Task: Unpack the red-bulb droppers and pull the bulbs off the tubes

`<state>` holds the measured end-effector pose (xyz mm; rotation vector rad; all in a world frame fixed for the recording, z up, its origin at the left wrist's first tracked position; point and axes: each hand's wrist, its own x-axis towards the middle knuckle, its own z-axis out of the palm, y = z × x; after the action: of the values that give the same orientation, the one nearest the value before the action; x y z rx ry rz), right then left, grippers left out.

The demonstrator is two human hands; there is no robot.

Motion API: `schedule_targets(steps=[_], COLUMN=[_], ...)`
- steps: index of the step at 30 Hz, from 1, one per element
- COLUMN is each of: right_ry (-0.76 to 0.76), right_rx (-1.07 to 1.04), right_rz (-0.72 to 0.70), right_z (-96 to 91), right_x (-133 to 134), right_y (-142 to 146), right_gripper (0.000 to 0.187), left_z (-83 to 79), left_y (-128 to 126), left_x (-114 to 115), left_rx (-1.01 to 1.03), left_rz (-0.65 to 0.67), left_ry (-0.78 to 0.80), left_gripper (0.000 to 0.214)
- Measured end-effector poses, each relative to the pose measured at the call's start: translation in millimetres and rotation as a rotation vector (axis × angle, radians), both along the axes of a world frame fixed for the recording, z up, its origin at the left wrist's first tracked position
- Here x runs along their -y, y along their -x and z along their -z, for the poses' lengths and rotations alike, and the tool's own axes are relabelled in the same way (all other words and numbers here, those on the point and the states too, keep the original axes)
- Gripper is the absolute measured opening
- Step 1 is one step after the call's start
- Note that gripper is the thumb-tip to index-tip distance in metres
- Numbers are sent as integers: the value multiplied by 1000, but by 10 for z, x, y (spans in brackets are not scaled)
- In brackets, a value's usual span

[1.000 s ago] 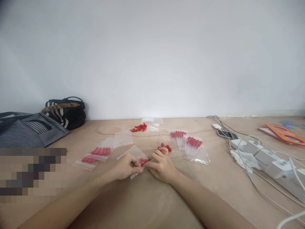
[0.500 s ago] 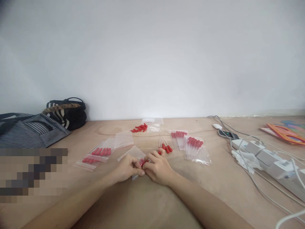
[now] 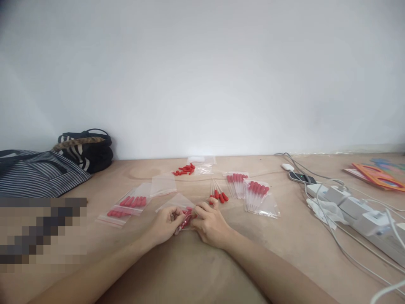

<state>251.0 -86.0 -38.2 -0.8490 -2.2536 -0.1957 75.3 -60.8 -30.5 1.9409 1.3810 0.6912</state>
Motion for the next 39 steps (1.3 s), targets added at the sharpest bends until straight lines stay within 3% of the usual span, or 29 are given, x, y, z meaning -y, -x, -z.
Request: schedule_targets(steps=[3, 8, 13, 18, 24, 29, 39], right_ry=[118, 272, 247, 248, 365, 437, 408], right_rx=[6, -29, -66, -62, 0, -72, 24], right_rz=[18, 163, 258, 412, 286, 227, 224], right_z=[-15, -39, 8, 27, -2, -31, -99], right_x=[27, 21, -26, -39, -66, -105, -147], right_y=[-46, -67, -6, 12, -16, 43, 188], right_gripper=[13, 17, 11, 15, 41, 43, 36], left_z=[-52, -241, -225, -116, -125, -101, -122], left_y=[57, 289, 448, 456, 461, 459, 481], left_x=[27, 44, -17, -57, -18, -1, 12], left_rx=[-35, -213, -336, -272, -214, -194, -183], left_rz=[53, 279, 415, 368, 345, 326, 341], left_ry=[-112, -437, -357, -350, -400, -442, -449], left_gripper=[28, 26, 41, 36, 27, 24, 22])
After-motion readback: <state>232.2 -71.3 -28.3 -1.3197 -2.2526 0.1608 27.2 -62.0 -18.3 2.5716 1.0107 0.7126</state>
